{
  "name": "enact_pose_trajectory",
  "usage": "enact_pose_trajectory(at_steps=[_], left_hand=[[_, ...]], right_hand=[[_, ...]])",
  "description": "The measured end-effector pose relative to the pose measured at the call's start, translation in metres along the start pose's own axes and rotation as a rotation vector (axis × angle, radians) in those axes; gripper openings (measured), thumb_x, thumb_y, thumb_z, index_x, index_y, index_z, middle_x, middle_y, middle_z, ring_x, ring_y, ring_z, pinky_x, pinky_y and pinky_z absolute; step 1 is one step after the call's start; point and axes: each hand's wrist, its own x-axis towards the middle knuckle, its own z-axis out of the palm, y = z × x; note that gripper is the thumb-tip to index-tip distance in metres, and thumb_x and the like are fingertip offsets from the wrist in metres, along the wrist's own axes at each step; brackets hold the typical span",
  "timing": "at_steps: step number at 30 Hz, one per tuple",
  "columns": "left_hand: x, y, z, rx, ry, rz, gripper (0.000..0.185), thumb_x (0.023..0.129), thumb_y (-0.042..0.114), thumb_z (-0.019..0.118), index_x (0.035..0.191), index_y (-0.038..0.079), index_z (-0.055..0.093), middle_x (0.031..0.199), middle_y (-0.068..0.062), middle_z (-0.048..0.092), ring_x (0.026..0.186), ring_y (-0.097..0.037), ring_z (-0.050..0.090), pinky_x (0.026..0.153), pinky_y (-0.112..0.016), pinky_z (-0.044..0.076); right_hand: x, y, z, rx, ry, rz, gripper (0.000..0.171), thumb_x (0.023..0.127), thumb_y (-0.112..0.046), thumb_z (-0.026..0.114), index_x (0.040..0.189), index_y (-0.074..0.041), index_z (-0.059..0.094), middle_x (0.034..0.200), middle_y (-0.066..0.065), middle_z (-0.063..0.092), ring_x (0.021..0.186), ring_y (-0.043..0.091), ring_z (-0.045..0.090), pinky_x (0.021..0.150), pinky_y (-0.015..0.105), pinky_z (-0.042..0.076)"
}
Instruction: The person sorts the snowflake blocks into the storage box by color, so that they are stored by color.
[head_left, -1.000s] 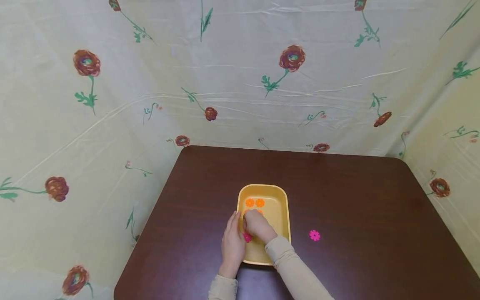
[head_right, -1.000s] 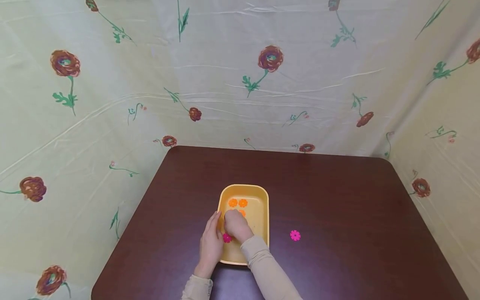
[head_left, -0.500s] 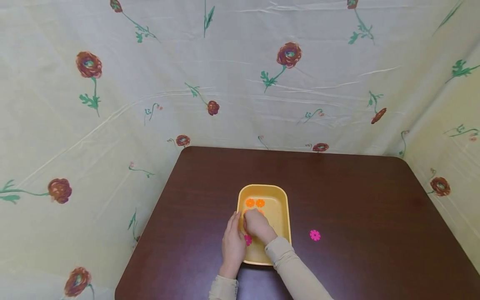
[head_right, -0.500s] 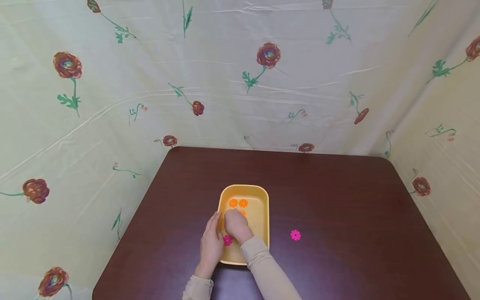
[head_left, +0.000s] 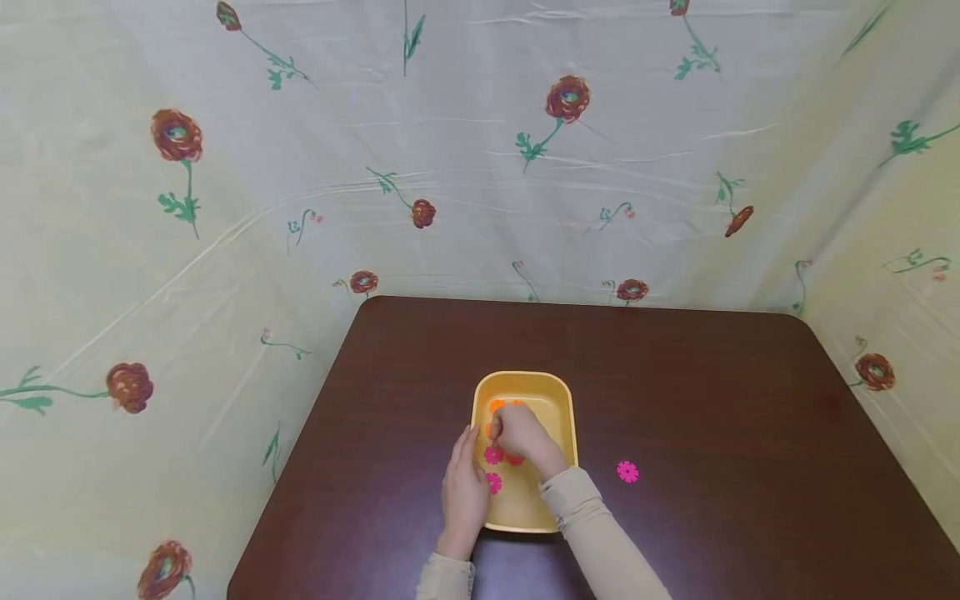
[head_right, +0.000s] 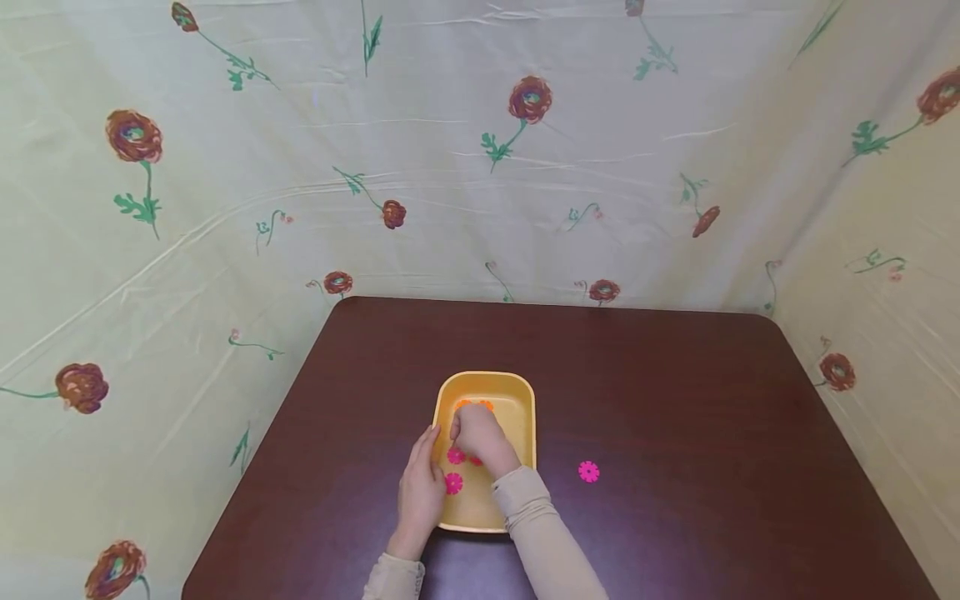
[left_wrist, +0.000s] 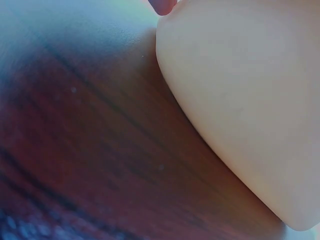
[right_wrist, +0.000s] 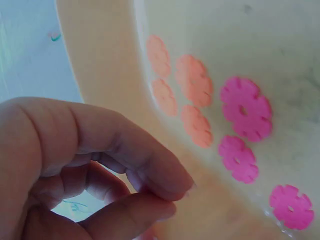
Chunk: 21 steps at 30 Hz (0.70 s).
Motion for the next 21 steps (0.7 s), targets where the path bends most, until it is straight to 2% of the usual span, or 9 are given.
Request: enact_pose_trajectory(at_steps=[3,11,18,21], left_hand=[[0.000,-0.001,0.002,-0.001,-0.002,-0.006,0.051,0.077,-0.009,0.053,0.125,0.007,0.054,0.128,-0.011,0.053,0.105,-0.033,0.057,0.077,-0.047,0.048],[-0.001,0.000,0.003,0.005,-0.007,-0.015,0.049,0.079,-0.008,0.054,0.126,0.006,0.054,0.128,-0.012,0.053,0.106,-0.032,0.056,0.080,-0.046,0.047],[-0.002,0.001,0.003,0.007,-0.005,-0.011,0.049,0.079,-0.009,0.054,0.126,0.005,0.054,0.128,-0.012,0.052,0.106,-0.033,0.056,0.081,-0.046,0.047],[-0.002,0.002,0.003,0.004,-0.006,-0.010,0.048,0.079,-0.009,0.054,0.126,0.005,0.054,0.128,-0.012,0.052,0.106,-0.033,0.056,0.081,-0.046,0.047]], right_hand=[[0.000,0.004,-0.007,0.028,0.054,-0.006,0.019,0.067,0.008,0.063,0.059,-0.009,0.057,0.057,-0.004,0.052,0.052,0.008,0.045,0.048,0.018,0.039],[-0.005,0.007,-0.031,-0.014,0.178,0.026,0.015,0.073,0.006,0.064,0.067,-0.007,0.060,0.065,0.000,0.057,0.055,0.010,0.048,0.050,0.020,0.041],[-0.013,0.016,-0.045,-0.119,0.281,0.049,0.010,0.079,-0.001,0.063,0.075,-0.009,0.065,0.071,0.000,0.062,0.060,0.015,0.052,0.055,0.028,0.045],[-0.017,0.021,-0.048,-0.127,0.310,0.069,0.008,0.080,-0.002,0.063,0.079,-0.009,0.067,0.075,0.002,0.064,0.062,0.018,0.056,0.057,0.032,0.048]])
